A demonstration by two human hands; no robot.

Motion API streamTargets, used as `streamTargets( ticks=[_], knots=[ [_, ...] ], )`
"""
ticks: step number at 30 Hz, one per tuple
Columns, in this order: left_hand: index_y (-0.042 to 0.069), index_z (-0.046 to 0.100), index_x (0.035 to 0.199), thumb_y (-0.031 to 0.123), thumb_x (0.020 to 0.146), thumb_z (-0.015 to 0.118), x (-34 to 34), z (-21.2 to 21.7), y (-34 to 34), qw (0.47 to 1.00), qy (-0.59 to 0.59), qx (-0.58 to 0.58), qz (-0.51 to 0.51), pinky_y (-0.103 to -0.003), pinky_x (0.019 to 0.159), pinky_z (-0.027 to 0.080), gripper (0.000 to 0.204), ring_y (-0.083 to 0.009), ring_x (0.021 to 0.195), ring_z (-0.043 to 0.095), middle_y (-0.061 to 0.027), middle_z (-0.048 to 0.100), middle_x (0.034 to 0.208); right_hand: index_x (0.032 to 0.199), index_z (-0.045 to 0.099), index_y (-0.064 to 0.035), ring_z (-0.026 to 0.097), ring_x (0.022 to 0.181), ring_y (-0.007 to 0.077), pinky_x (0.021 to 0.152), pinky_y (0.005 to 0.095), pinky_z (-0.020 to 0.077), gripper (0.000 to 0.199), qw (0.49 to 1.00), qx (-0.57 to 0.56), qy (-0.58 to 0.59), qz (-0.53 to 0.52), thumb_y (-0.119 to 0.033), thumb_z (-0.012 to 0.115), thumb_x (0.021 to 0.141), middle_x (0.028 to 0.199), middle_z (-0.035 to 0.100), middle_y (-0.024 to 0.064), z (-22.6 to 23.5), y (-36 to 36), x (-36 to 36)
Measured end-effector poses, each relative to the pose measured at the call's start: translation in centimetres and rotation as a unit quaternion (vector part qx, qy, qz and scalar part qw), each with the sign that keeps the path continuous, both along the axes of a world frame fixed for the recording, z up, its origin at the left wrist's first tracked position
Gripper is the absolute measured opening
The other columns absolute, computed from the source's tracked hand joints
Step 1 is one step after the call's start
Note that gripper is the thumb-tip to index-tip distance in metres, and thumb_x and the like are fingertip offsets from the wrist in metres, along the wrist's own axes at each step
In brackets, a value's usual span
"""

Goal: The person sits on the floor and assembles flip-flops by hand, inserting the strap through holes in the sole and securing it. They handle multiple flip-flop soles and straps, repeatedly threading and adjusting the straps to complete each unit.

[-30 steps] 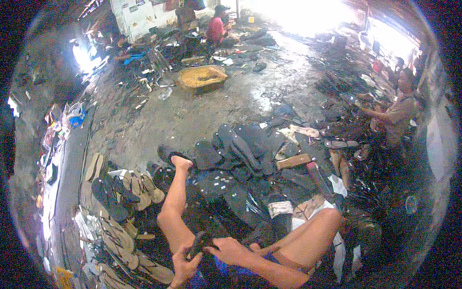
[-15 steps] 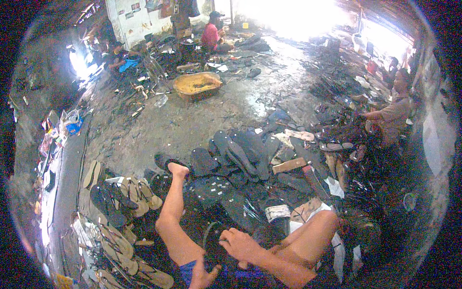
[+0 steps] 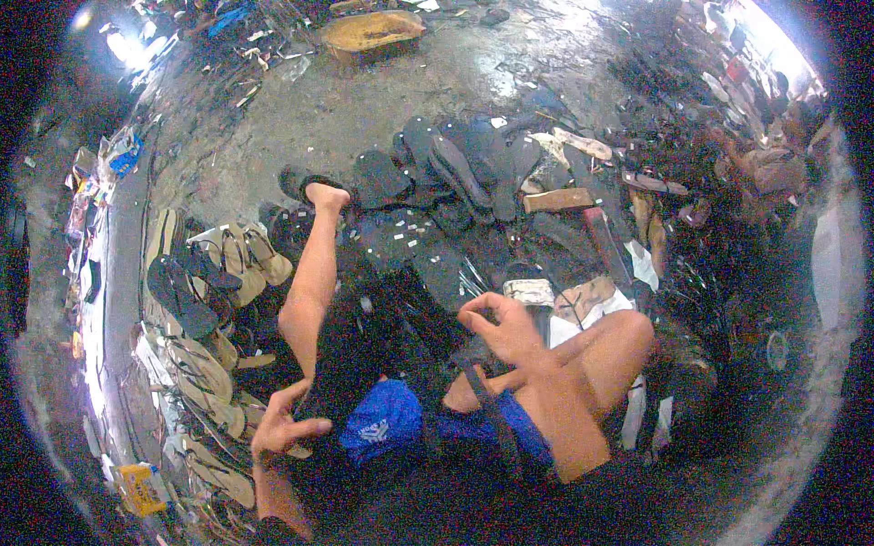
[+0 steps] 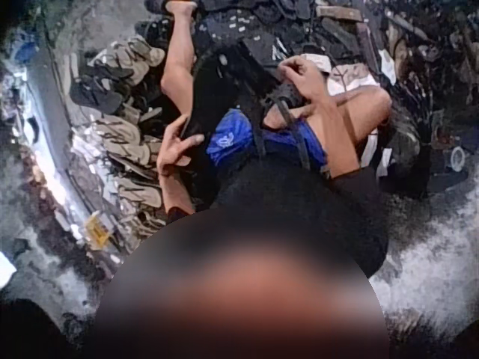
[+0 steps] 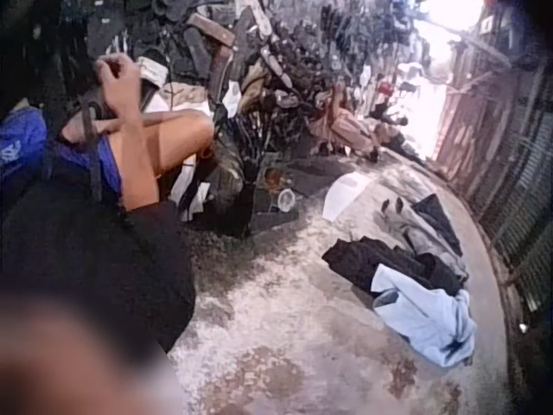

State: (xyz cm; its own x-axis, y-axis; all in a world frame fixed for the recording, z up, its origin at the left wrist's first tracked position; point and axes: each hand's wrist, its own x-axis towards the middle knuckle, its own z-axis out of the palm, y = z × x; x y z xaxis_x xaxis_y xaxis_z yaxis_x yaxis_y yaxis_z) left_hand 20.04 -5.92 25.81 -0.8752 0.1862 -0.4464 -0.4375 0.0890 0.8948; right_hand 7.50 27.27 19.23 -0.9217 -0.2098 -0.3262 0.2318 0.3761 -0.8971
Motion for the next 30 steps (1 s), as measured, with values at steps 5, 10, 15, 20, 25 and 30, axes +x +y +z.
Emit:
streamTargets(
  ticks=[5, 10, 15, 20, 25, 30],
  knots=[
    [-0.005, 0.052, 0.131, 0.001, 0.086, 0.07, -2.6, -4.9, 8.1, 0.963, 0.105, 0.064, 0.241, -0.029, 0.091, 0.05, 0.049, -0.0157, 0.099, 0.062, -0.0084, 0.064, 0.116, 0.104, 0.071, -0.002, 0.07, 0.087, 0.0246, 0.08, 0.0346, 0.0534, 0.025, 0.99, -0.004, 0.058, 0.126, -0.024, 0.067, 0.093, 0.097, 0.073, 0.0143, -0.4, -5.7, 4.8],
    [-0.004, 0.047, 0.132, 0.0, 0.09, 0.063, -3.4, -5.2, 11.0, 0.939, 0.167, 0.051, 0.297, -0.028, 0.088, 0.051, 0.045, -0.0152, 0.098, 0.063, -0.0095, 0.064, 0.114, 0.098, 0.066, -0.0005, 0.07, 0.081, 0.0204, 0.073, 0.0338, 0.0546, 0.02, 0.991, -0.126, -0.029, 0.043, -0.019, 0.068, 0.092, 0.091, 0.071, 0.0132, 2.0, -6.5, 3.7],
    [-0.005, 0.047, 0.13, 0.004, 0.09, 0.063, -3.1, -4.0, 11.5, 0.945, 0.18, -0.029, 0.272, -0.029, 0.087, 0.051, 0.044, -0.0169, 0.098, 0.064, -0.0119, 0.065, 0.112, 0.098, 0.064, 0.0, 0.069, 0.077, 0.0141, 0.067, 0.0303, 0.0543, 0.018, 0.99, -0.126, 0.049, -0.03, -0.014, 0.072, 0.088, 0.088, 0.071, 0.0116, 2.6, -8.0, 3.2],
    [-0.004, 0.047, 0.133, 0.004, 0.089, 0.066, -2.9, -5.1, 11.9, 0.945, 0.177, -0.018, 0.273, -0.033, 0.095, 0.048, 0.049, -0.0208, 0.107, 0.061, -0.0133, 0.062, 0.121, 0.091, 0.064, -0.0003, 0.066, 0.07, 0.0129, 0.063, 0.0279, 0.0528, 0.017, 0.983, -0.028, 0.177, -0.049, -0.01, 0.076, 0.084, 0.082, 0.069, 0.008, 1.9, -8.1, 4.3],
    [-0.005, 0.047, 0.13, 0.007, 0.091, 0.065, -3.0, -4.9, 12.2, 0.933, 0.214, -0.076, 0.278, -0.032, 0.09, 0.05, 0.045, -0.0199, 0.098, 0.063, -0.0128, 0.065, 0.11, 0.085, 0.064, -0.0016, 0.066, 0.065, 0.0206, 0.058, 0.0314, 0.0512, 0.015, 0.95, 0.021, 0.31, -0.034, -0.008, 0.077, 0.081, 0.078, 0.066, 0.011, 1.3, -8.3, 4.5],
    [-0.007, 0.046, 0.131, 0.01, 0.09, 0.066, -3.3, -4.9, 12.5, 0.928, 0.215, -0.097, 0.287, -0.034, 0.09, 0.05, 0.049, -0.0222, 0.099, 0.063, -0.0153, 0.064, 0.112, 0.085, 0.061, -0.0029, 0.068, 0.075, 0.0316, 0.065, 0.0386, 0.0548, 0.016, 0.944, -0.005, 0.329, -0.021, -0.013, 0.073, 0.085, 0.084, 0.066, 0.014, 1.3, -8.1, 4.7]
  ],
)
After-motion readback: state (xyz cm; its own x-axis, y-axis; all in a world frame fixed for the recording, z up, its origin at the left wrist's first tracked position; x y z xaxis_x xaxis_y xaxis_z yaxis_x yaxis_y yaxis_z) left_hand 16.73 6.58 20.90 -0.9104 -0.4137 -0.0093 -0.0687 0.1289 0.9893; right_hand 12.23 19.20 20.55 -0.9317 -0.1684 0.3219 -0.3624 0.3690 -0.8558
